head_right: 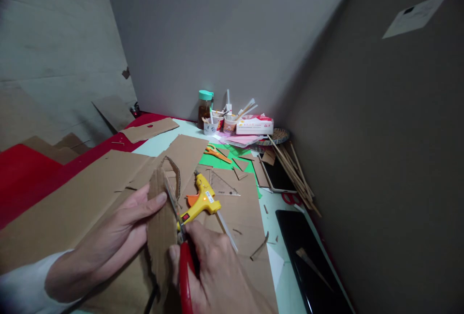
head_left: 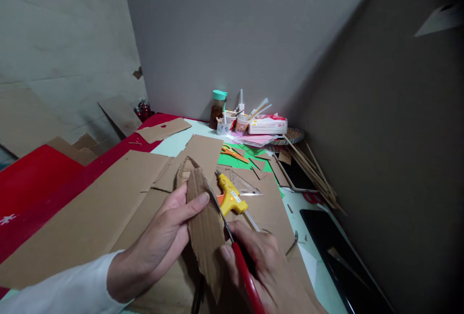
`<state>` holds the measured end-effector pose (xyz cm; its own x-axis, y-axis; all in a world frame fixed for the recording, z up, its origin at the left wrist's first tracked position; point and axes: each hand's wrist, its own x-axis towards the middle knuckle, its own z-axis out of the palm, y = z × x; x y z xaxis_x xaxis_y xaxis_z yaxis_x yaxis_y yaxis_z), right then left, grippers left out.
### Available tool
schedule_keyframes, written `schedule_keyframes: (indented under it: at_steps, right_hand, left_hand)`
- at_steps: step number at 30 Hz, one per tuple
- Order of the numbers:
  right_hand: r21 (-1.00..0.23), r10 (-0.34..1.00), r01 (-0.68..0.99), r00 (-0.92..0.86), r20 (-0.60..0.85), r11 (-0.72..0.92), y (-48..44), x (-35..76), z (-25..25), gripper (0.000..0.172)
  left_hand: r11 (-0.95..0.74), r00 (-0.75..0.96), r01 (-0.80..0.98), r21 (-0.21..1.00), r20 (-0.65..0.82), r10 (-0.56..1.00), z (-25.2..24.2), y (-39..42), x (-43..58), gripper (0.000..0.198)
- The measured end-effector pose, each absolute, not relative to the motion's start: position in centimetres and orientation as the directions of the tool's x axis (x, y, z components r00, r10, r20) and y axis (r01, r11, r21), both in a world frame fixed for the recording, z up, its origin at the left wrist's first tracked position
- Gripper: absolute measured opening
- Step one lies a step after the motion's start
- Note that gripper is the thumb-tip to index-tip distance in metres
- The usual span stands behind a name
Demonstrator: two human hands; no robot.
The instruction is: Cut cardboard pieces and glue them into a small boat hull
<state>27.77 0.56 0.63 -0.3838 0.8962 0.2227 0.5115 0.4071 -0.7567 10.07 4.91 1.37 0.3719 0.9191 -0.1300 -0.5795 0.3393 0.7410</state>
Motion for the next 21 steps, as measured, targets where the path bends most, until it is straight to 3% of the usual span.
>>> schedule_keyframes:
  at_steps: [9, 14, 21]
  right_hand:
    - [-0.747, 0.929, 0.579, -0.342, 0.142, 0.327, 0.5, 28.0, 2.3, 0.015]
    - [-0.775, 0.914, 0.553, -0.398, 0.076, 0.306, 0.2, 28.4, 1.8, 0.015]
    - [-0.773, 0.923, 0.555, -0.372, 0.1, 0.308, 0.1, 28.3, 1.4, 0.02]
  left_hand:
    - [0.248, 0.287, -0.518, 0.819, -0.107, 0.952, 1.3, 4.6, 10.7, 0.057]
    - [0.263, 0.314, -0.51, 0.819, -0.107, 0.943, 0.9, 4.2, 10.6, 0.046]
    - [0.287, 0.301, -0.488, 0.824, -0.15, 0.942, 0.6, 3.9, 10.6, 0.032]
